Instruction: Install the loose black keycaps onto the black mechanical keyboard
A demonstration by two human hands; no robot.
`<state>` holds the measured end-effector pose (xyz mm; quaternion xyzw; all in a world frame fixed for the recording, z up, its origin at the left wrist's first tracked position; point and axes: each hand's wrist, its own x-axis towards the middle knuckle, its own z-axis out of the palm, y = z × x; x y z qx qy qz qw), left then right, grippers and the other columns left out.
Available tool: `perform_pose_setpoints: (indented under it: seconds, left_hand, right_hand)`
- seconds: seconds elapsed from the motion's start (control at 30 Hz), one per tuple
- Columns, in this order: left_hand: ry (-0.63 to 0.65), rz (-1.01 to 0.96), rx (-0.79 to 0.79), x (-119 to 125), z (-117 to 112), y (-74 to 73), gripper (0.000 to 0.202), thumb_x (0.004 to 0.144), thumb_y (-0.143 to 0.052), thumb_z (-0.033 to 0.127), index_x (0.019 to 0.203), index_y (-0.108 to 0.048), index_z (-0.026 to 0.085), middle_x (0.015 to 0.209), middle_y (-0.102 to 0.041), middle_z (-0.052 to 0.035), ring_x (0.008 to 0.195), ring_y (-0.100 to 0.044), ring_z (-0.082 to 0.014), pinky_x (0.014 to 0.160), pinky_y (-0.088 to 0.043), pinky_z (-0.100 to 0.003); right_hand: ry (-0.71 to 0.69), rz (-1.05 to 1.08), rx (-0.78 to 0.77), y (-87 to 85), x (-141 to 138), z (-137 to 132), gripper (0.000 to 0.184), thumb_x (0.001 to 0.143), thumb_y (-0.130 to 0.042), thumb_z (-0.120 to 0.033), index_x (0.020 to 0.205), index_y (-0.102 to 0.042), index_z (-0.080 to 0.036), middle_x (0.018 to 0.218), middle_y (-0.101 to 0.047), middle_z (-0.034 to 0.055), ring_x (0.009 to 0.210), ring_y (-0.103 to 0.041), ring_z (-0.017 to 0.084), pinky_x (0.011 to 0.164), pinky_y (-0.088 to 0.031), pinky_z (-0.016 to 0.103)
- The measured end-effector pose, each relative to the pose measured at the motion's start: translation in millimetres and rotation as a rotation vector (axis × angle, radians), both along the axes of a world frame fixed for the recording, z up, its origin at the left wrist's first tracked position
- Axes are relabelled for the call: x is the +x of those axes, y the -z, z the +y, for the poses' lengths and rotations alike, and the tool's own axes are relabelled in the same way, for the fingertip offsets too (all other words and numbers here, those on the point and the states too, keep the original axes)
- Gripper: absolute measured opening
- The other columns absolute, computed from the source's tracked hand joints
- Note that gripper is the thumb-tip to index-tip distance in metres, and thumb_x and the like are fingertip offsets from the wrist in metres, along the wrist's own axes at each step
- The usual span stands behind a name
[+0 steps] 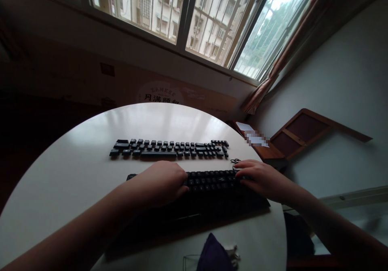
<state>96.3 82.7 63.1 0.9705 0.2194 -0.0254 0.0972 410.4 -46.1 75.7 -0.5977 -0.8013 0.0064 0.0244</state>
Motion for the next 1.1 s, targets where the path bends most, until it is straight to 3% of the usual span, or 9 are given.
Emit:
perform_pose_setpoints:
  seconds: [0.3,0.63,1.1]
  left_hand:
    - [-0.010,-0.006,-0.029,-1,1,-2.7,0.024,0.093,-0.057,0.034,0.082,-0.073,0.019,0.081,-0.072,-0.0063,0.070,-0.065,-0.0197,0.060,-0.043,-0.028]
    - [-0.022,0.006,-0.051,0,-1,-7.7,0.023,0.093,-0.058,0.033,0.084,-0.074,0.018,0.082,-0.072,-0.0071,0.071,-0.066,-0.0201,0.060,-0.043,-0.028]
    - [-0.021,-0.015,-0.045,-1,0,-5.4,0.022,0.091,-0.059,0.032,0.081,-0.073,0.018,0.080,-0.071,-0.0071,0.070,-0.066,-0.0200,0.060,-0.043,-0.027]
  right_hand:
    - [0.023,-0.022,0.040,27.3,2,-10,0.022,0.087,-0.068,-0.012,0.104,-0.077,-0.023,0.121,-0.069,0.0051,0.109,-0.066,0.027,0.096,-0.055,0.040]
    - [0.019,-0.058,0.134,35.5,-1,-15,0.023,0.089,-0.065,-0.013,0.106,-0.077,-0.024,0.113,-0.072,0.0057,0.098,-0.069,0.026,0.089,-0.058,0.039]
    - [0.069,0.000,0.239,52.3,-1,-28,0.025,0.092,-0.060,-0.010,0.110,-0.073,-0.021,0.115,-0.070,0.0072,0.099,-0.068,0.028,0.088,-0.058,0.044]
